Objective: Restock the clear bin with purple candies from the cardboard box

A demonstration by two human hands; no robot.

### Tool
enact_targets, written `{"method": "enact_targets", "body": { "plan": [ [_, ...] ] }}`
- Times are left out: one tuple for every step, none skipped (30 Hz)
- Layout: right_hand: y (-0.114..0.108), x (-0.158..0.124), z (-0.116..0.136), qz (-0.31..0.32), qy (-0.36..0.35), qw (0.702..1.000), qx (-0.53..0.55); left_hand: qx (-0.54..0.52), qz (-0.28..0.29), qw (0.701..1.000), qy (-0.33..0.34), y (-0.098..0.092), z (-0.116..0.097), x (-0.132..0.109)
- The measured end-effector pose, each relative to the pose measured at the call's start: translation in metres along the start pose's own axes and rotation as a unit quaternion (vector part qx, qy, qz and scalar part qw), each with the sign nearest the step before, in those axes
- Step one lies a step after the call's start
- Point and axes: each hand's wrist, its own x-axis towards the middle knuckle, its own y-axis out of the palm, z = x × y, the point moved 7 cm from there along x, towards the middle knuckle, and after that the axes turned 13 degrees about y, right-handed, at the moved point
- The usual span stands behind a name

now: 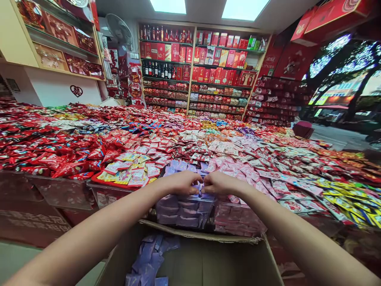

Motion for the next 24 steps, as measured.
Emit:
{"method": "enact_targets", "body": {
  "plan": [
    [0.000, 0.000, 0.000, 0.007, -0.004, 1.000, 0.001, 0.004, 0.005, 1.000, -0.003, -0.001, -0.001, 0.000],
    [0.000, -0.001, 0.000, 0.014, -0.009, 1.000, 0.002, 0.009, 0.010, 1.000, -0.007, -0.001, -0.001, 0.001],
    [-0.001, -0.002, 0.000, 0.019, -0.013, 1.000, 0.003, 0.013, 0.015, 1.000, -0.011, -0.002, -0.001, 0.002],
    [-0.002, -0.003, 0.000, 0.022, -0.017, 1.000, 0.003, 0.017, 0.022, 1.000, -0.015, -0.003, 0.000, 0.003],
    [-0.003, -0.004, 0.000, 0.024, -0.020, 1.000, 0.003, 0.021, 0.029, 0.999, -0.020, -0.004, 0.000, 0.005],
    [-0.004, -0.005, 0.000, 0.023, -0.021, 1.000, 0.003, 0.025, 0.039, 0.999, -0.024, -0.004, 0.001, 0.006],
    [-0.005, -0.006, 0.000, 0.021, -0.022, 1.000, 0.004, 0.027, 0.051, 0.998, -0.029, -0.004, 0.002, 0.007],
    [-0.005, -0.007, -0.001, 0.017, -0.022, 1.000, 0.005, 0.030, 0.063, 0.997, -0.032, -0.004, 0.002, 0.008],
    [-0.005, -0.008, -0.001, 0.014, -0.023, 1.000, 0.007, 0.031, 0.074, 0.996, -0.035, -0.004, 0.003, 0.008],
    [-0.005, -0.008, -0.001, 0.010, -0.023, 1.000, 0.008, 0.033, 0.082, 0.995, -0.037, -0.003, 0.002, 0.009],
    [-0.005, -0.009, -0.001, 0.007, -0.022, 1.000, 0.009, 0.035, 0.088, 0.995, -0.037, -0.003, 0.002, 0.009],
    [-0.004, -0.009, -0.002, 0.005, -0.021, 1.000, 0.010, 0.038, 0.092, 0.994, -0.036, -0.003, 0.001, 0.010],
    [-0.004, -0.009, -0.002, 0.002, -0.020, 1.000, 0.011, 0.043, 0.094, 0.994, -0.035, -0.003, 0.001, 0.010],
    [-0.005, -0.009, -0.002, -0.002, -0.019, 1.000, 0.013, 0.048, 0.096, 0.994, -0.035, -0.003, 0.000, 0.010],
    [-0.005, -0.009, -0.001, -0.008, -0.020, 1.000, 0.016, 0.055, 0.096, 0.993, -0.036, -0.003, 0.000, 0.010],
    [-0.006, -0.008, -0.001, -0.016, -0.023, 0.999, 0.021, 0.061, 0.096, 0.993, -0.038, -0.004, -0.001, 0.010],
    [-0.007, -0.008, 0.000, -0.022, -0.027, 0.999, 0.025, 0.067, 0.096, 0.992, -0.040, -0.004, -0.001, 0.010],
    [-0.008, -0.007, 0.001, -0.025, -0.031, 0.999, 0.029, 0.073, 0.095, 0.992, -0.042, -0.005, -0.001, 0.010],
    [-0.008, -0.007, 0.002, -0.025, -0.034, 0.999, 0.032, 0.077, 0.095, 0.992, -0.043, -0.006, -0.001, 0.010],
    [-0.007, -0.006, 0.002, -0.022, -0.036, 0.999, 0.034, 0.080, 0.095, 0.991, -0.043, -0.006, -0.001, 0.010],
    [-0.007, -0.006, 0.002, -0.020, -0.037, 0.998, 0.036, 0.083, 0.096, 0.991, -0.043, -0.006, -0.002, 0.010],
    [-0.007, -0.006, 0.003, -0.021, -0.036, 0.998, 0.039, 0.085, 0.096, 0.991, -0.042, -0.006, -0.002, 0.010],
    [-0.007, -0.005, 0.003, -0.025, -0.035, 0.998, 0.043, 0.087, 0.097, 0.991, -0.041, -0.006, -0.002, 0.010],
    [-0.008, -0.006, 0.003, -0.032, -0.032, 0.998, 0.047, 0.088, 0.098, 0.990, -0.040, -0.005, -0.001, 0.010]
  ]
}}
